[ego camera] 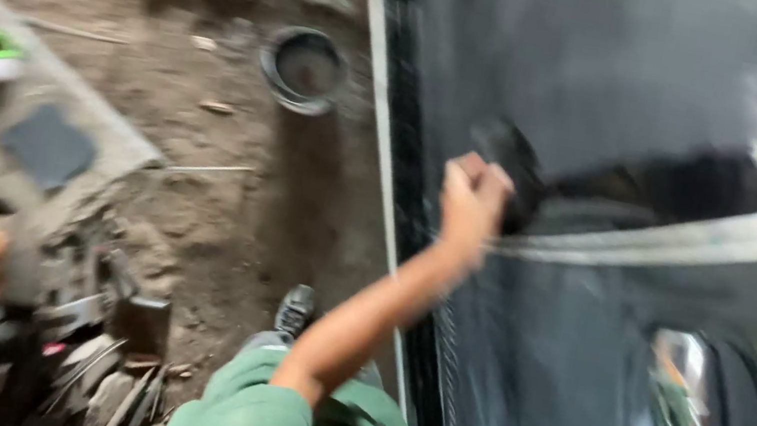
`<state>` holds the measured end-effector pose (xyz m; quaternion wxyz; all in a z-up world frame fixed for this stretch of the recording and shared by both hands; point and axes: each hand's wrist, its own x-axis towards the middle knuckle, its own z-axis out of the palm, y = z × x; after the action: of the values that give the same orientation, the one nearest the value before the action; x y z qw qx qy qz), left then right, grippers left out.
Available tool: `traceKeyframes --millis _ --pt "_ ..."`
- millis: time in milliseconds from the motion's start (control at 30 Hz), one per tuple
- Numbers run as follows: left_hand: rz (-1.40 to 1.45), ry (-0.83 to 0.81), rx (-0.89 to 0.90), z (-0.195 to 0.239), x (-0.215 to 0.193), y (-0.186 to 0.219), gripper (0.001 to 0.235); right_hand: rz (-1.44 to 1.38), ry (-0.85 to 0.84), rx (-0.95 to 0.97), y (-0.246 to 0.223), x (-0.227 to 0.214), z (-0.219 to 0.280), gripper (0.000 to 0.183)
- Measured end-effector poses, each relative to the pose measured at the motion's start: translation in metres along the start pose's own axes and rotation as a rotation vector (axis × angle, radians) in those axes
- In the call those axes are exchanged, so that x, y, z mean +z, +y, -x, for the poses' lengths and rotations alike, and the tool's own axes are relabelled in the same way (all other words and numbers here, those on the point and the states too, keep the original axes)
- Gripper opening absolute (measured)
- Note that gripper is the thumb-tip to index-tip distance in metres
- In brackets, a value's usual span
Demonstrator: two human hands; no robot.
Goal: The person scrubs the lower side panel and door of a black car using a brush and a cloth, dipping the brush into a bucket of water. They then wipe the surface with a cloth and use a sanding block to smooth the area near the door handle.
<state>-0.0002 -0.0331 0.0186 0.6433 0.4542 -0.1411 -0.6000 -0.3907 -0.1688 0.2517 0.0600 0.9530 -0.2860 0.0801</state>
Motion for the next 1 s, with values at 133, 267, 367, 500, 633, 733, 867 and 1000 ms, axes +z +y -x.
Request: traceKeyframes --millis 133,267,367,500,633,733,867,1000 --pt "-0.087 0.023 0.161 -0.02 0.0 -0.042 0.053 0.525 -0.235 0.104 -0.225 -0.1 -0.18 0.018" --pt "0.026 -0.012 0.175 -0.021 -0.002 -0.041 0.053 0.603 -0.216 0.012 -0.235 -0.106 -0.19 0.021" --pt "-0.021 0.078 0.066 -0.032 -0.006 -0.048 0.054 0.618 -0.207 0.014 -0.251 -0.106 -0.198 0.019" --pt "0.122 -0.06 0.122 -0.001 0.003 -0.03 0.057 0.654 -0.235 -0.015 -0.236 -0.107 -0.192 0.019" --pt "0.033 0.058 0.065 -0.016 -0.002 -0.024 0.053 0.637 -0.216 -0.017 -0.241 -0.103 -0.19 0.014" --pt "-0.016 0.081 0.093 -0.02 0.005 -0.017 0.053 0.598 -0.168 -0.022 -0.239 -0.104 -0.194 0.019" --pt "-0.099 0.056 0.149 -0.029 -0.001 -0.023 0.052 0.557 -0.167 0.034 -0.229 -0.098 -0.181 0.016" --pt "0.012 0.026 0.15 -0.012 0.003 -0.016 0.052 0.612 -0.213 0.003 -0.23 -0.104 -0.186 0.017"
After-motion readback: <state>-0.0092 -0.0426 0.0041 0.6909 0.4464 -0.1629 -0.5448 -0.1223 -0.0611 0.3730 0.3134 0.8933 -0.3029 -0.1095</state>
